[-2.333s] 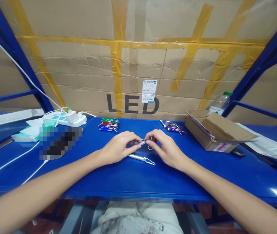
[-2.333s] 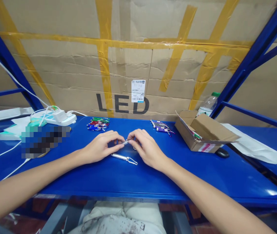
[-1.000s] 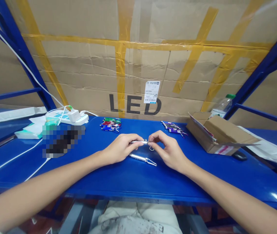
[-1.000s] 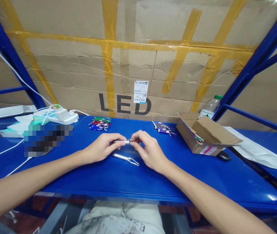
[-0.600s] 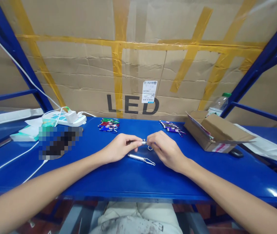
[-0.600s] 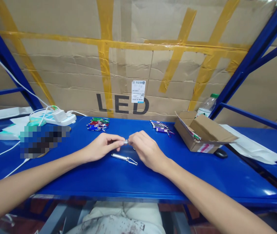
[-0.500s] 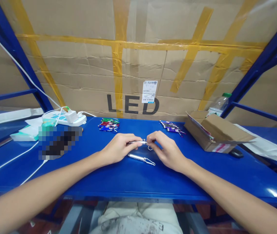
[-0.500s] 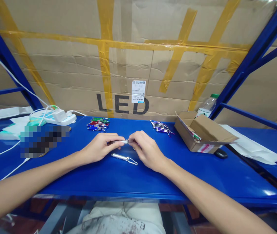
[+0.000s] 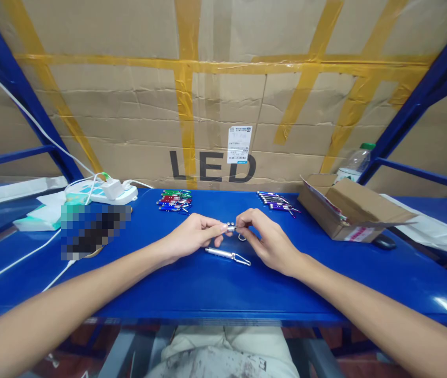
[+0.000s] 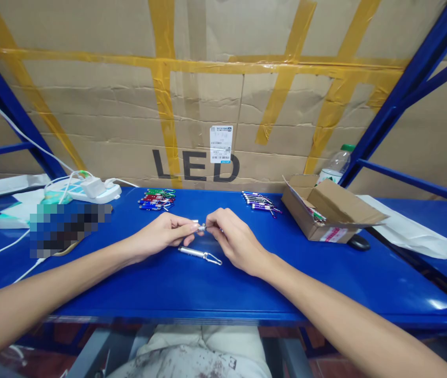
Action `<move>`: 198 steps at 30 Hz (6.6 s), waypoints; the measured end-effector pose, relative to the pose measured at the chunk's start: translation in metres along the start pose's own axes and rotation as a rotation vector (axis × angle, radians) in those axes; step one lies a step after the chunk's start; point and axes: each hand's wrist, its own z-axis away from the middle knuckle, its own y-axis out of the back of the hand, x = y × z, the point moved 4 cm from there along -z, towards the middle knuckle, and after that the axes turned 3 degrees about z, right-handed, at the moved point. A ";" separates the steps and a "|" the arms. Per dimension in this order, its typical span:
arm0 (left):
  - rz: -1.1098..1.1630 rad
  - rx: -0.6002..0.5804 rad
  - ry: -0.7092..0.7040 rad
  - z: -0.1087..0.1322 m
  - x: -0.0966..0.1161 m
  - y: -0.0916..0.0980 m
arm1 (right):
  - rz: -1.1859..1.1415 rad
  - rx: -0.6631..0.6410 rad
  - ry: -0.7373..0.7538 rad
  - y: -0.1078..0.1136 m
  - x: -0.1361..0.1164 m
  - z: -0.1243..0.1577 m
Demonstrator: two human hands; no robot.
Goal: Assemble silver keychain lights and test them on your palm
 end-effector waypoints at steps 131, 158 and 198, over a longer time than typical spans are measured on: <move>-0.846 0.245 -0.558 0.012 0.014 0.007 | 0.182 -0.288 -0.172 0.009 0.027 -0.005; -0.875 0.243 -0.522 0.012 0.015 0.007 | 0.081 -0.376 -0.248 -0.006 0.035 0.004; -0.878 0.225 -0.503 0.012 0.012 0.006 | -0.162 -0.260 -0.395 -0.005 0.027 -0.003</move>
